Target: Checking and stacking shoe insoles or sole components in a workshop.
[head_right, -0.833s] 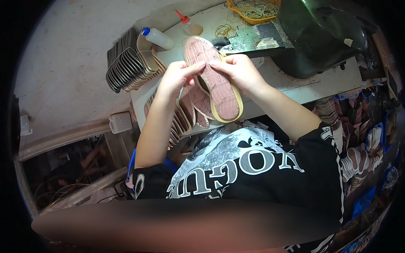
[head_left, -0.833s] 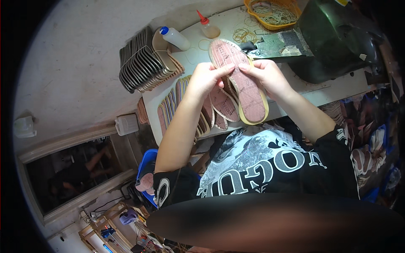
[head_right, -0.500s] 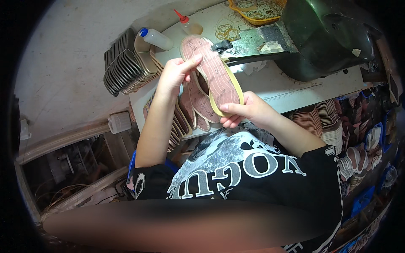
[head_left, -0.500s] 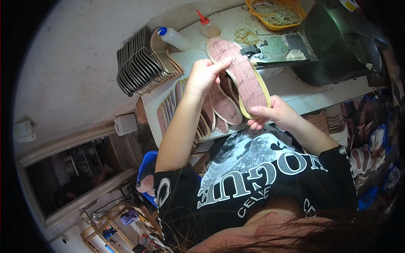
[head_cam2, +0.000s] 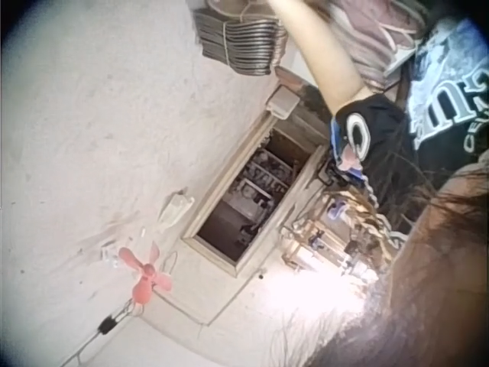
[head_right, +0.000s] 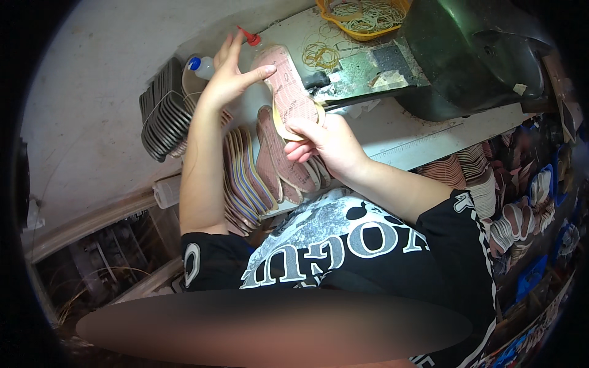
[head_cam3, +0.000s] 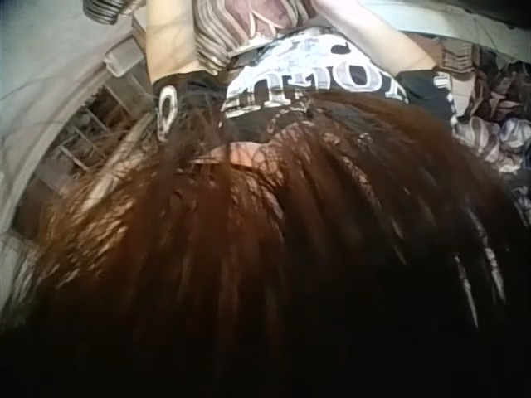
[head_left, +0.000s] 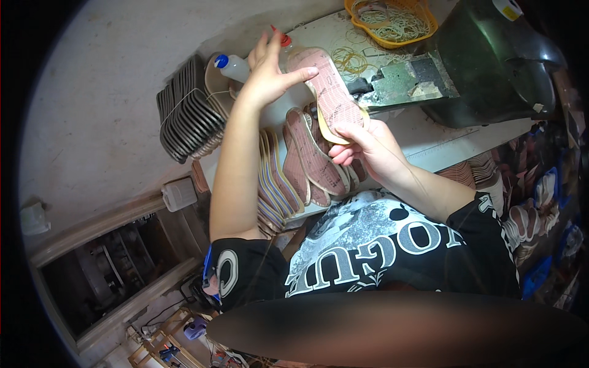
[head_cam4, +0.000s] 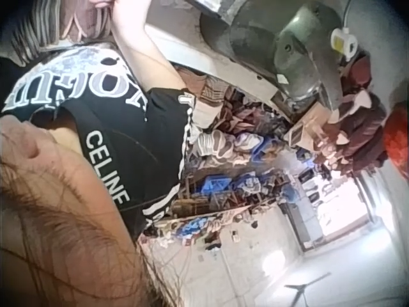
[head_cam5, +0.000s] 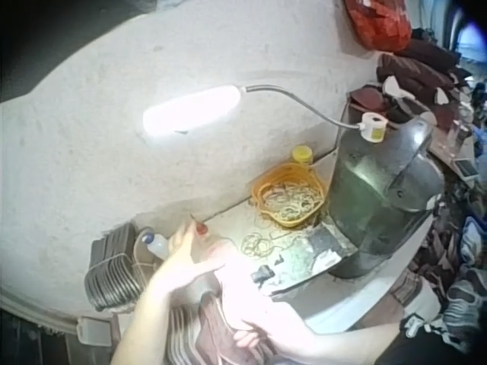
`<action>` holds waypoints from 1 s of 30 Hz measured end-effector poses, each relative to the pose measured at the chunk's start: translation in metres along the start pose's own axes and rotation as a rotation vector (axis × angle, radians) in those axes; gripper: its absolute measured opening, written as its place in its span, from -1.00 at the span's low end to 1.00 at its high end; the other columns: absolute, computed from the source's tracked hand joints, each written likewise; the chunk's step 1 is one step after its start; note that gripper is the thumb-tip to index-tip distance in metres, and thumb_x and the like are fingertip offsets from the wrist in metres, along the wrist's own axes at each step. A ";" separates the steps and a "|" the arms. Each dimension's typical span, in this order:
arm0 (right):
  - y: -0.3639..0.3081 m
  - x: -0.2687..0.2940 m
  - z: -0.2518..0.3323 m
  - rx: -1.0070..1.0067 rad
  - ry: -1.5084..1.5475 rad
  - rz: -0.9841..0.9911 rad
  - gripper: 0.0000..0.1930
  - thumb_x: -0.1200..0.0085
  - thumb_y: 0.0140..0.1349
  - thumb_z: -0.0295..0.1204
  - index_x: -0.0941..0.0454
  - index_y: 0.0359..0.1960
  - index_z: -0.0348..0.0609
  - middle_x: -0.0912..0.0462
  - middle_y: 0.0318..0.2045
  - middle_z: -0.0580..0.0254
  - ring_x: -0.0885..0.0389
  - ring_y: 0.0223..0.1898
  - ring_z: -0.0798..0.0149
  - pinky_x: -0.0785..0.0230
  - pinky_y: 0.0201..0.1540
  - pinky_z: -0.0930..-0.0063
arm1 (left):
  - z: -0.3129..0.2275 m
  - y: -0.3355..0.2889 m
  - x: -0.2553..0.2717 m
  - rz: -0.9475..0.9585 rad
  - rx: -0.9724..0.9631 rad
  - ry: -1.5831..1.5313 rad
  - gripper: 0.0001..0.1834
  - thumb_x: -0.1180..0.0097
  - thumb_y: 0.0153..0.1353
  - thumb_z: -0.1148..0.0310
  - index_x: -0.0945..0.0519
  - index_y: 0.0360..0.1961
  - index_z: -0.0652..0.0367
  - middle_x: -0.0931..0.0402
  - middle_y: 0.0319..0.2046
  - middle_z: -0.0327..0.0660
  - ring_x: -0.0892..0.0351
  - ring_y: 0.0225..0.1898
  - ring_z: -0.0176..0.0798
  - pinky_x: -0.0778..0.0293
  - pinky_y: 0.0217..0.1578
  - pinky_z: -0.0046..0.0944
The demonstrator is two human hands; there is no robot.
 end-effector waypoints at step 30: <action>0.005 0.003 0.018 0.029 -0.102 -0.077 -0.64 0.15 0.41 -0.20 -0.49 -0.02 -0.24 -0.66 -0.23 0.16 -0.68 -0.33 0.36 -0.54 -0.32 0.63 | -0.072 -0.072 -0.039 0.679 -0.127 -0.058 -0.74 -0.10 0.26 0.25 -0.51 -0.33 0.28 -0.52 -0.47 -0.22 -0.42 -0.42 -0.42 -0.40 -0.38 -0.34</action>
Point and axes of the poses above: each hand's wrist, its own y-axis towards the middle knuckle, its own x-axis out of the back of the hand, z = x × y, the point moved 10 cm from there along y, towards the middle knuckle
